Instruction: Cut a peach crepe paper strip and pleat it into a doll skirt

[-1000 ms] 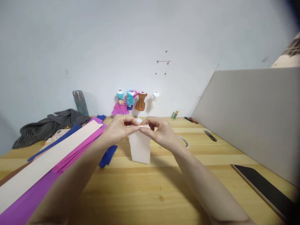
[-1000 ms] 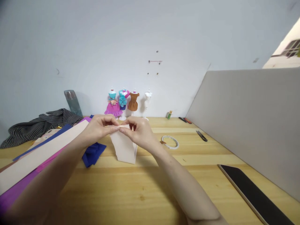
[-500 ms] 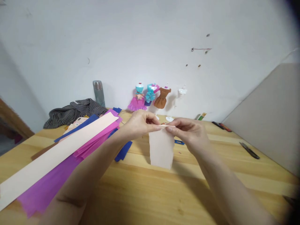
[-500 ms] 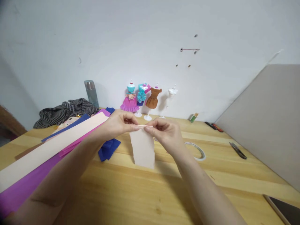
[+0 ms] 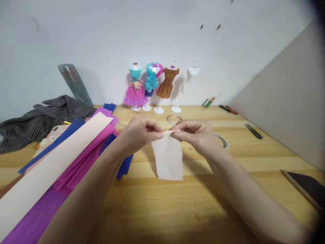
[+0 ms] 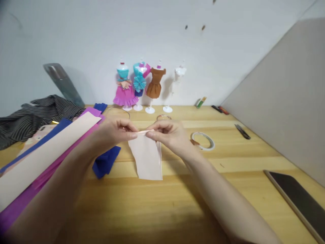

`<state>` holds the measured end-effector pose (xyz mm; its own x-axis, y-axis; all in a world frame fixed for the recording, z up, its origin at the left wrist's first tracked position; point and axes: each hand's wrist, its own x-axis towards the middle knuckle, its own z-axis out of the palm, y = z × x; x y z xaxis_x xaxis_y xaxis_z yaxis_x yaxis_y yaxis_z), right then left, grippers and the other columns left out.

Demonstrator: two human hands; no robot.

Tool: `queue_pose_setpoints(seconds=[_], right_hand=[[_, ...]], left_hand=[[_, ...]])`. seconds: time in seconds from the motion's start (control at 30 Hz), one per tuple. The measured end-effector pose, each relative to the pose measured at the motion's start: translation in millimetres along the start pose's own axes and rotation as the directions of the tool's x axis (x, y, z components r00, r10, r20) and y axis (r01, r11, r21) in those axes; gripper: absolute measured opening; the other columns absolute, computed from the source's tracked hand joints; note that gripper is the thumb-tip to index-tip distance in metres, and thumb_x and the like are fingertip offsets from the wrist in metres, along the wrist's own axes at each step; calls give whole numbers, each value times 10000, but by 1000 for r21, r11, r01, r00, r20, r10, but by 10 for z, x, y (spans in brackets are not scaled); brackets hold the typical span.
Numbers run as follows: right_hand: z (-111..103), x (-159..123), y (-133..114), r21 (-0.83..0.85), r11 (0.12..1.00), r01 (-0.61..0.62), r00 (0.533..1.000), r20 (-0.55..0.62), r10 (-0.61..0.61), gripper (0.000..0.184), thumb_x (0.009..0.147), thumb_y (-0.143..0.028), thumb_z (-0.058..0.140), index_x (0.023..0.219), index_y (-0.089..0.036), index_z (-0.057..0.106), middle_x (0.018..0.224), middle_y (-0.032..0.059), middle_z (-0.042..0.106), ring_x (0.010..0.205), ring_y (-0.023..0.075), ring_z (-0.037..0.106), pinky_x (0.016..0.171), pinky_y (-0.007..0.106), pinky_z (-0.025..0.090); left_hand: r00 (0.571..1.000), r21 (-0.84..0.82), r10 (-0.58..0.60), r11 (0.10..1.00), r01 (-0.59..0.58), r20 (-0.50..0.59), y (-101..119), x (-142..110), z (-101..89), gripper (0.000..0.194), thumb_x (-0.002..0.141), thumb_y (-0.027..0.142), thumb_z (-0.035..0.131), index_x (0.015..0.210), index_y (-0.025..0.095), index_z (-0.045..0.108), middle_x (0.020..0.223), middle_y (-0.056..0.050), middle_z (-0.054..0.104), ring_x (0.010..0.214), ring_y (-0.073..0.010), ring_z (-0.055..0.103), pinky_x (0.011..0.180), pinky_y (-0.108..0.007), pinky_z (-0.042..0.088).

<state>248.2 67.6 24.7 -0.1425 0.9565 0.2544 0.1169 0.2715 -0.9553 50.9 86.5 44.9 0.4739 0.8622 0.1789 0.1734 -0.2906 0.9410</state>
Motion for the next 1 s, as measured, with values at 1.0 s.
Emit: queue_pose_setpoints(seconds=[1.0], right_hand=[[68,541,-740,-90,994,56,992,-109,-65,154,756,-302,676,669,-179,712,593,27,571,562,139,502,525,263,393]], left_hand=[[934,185,-183,951,247,-307,750,276,-457,77,673,193,608,598,176,605,591,20,548,594,-128,507,579,-236,371]])
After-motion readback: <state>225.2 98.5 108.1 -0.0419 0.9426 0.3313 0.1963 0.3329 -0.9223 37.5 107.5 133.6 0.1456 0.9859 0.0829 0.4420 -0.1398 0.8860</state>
